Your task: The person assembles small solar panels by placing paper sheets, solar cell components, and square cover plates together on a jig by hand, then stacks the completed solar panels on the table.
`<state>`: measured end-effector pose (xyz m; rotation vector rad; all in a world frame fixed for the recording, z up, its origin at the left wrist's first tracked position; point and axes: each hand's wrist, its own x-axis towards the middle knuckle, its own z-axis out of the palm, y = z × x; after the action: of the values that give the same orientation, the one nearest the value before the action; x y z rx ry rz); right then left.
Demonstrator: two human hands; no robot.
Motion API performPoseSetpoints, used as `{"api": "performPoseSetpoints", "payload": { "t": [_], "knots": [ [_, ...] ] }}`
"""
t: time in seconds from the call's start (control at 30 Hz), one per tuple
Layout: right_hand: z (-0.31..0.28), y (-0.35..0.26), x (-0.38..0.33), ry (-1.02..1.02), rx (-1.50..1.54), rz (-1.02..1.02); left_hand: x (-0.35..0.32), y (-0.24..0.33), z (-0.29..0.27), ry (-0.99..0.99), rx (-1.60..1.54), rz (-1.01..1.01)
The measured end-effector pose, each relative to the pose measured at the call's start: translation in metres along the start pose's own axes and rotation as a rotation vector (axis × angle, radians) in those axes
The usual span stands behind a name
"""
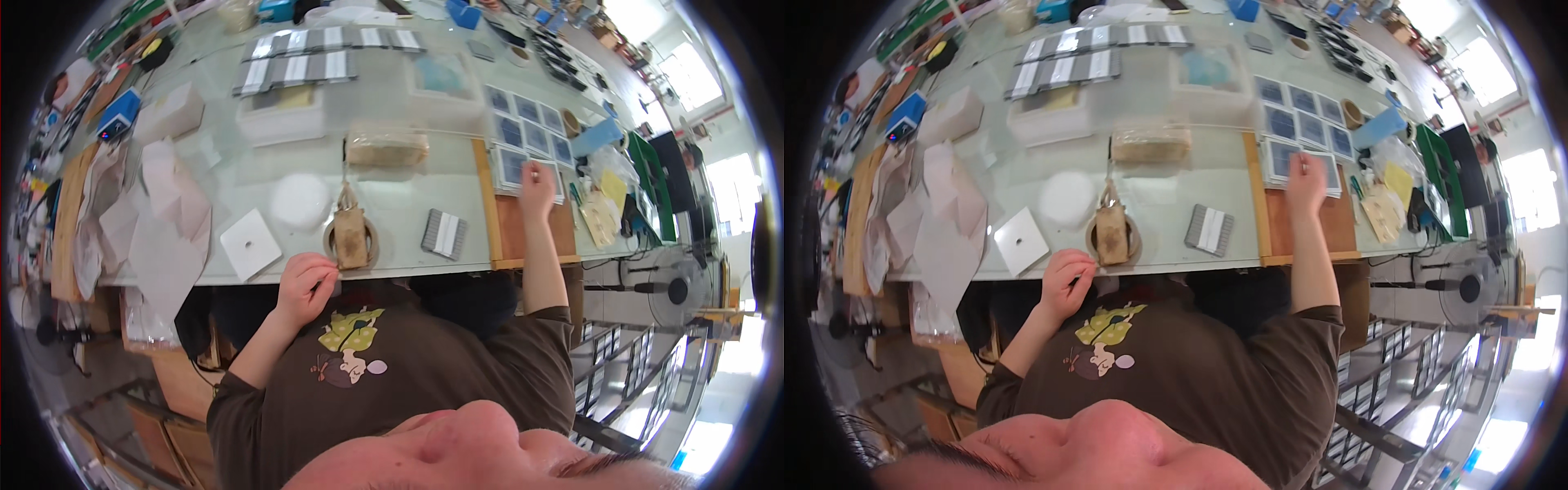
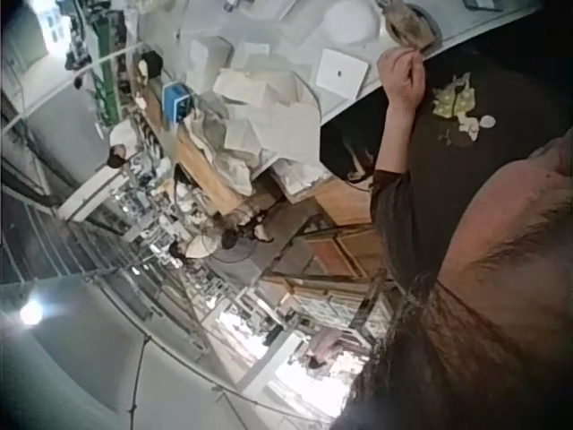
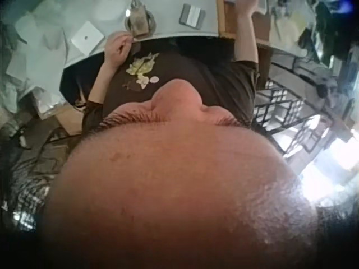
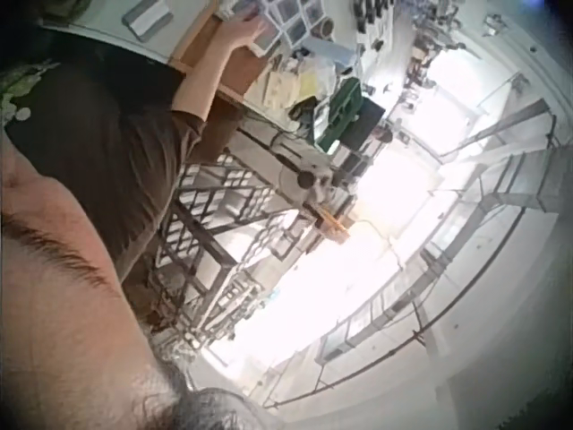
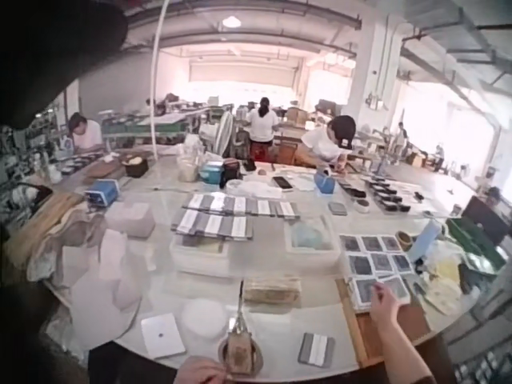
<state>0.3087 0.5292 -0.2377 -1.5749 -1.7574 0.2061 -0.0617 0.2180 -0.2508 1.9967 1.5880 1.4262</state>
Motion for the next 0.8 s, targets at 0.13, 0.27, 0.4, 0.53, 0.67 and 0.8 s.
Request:
{"api": "performPoseSetpoints", "payload": {
  "t": [0.13, 0.27, 0.4, 0.53, 0.67, 0.8],
  "knots": [
    [0.048, -0.116, -0.061, -0.250, 0.043, -0.576, -0.005, -0.003, 0.001, -0.009, 0.002, 0.006],
    [0.087, -0.170, -0.070, -0.220, -0.099, -0.682, -0.007, -0.002, -0.001, -0.033, 0.011, 0.024],
    [0.110, -0.166, -0.064, -0.257, -0.227, -0.644, -0.017, -0.007, -0.010, -0.015, 0.021, -0.025],
    [0.104, -0.157, -0.057, -0.228, -0.149, -0.747, -0.017, -0.020, -0.021, 0.031, 0.118, -0.075],
    [0.094, -0.167, -0.038, -0.144, 0.104, -0.645, 0.004, -0.037, -0.027, 0.101, 0.343, -0.129],
    [0.085, -0.171, -0.006, -0.336, 0.390, -0.469, 0.030, -0.068, -0.024, 0.081, 0.446, -0.108]
  ]
}}
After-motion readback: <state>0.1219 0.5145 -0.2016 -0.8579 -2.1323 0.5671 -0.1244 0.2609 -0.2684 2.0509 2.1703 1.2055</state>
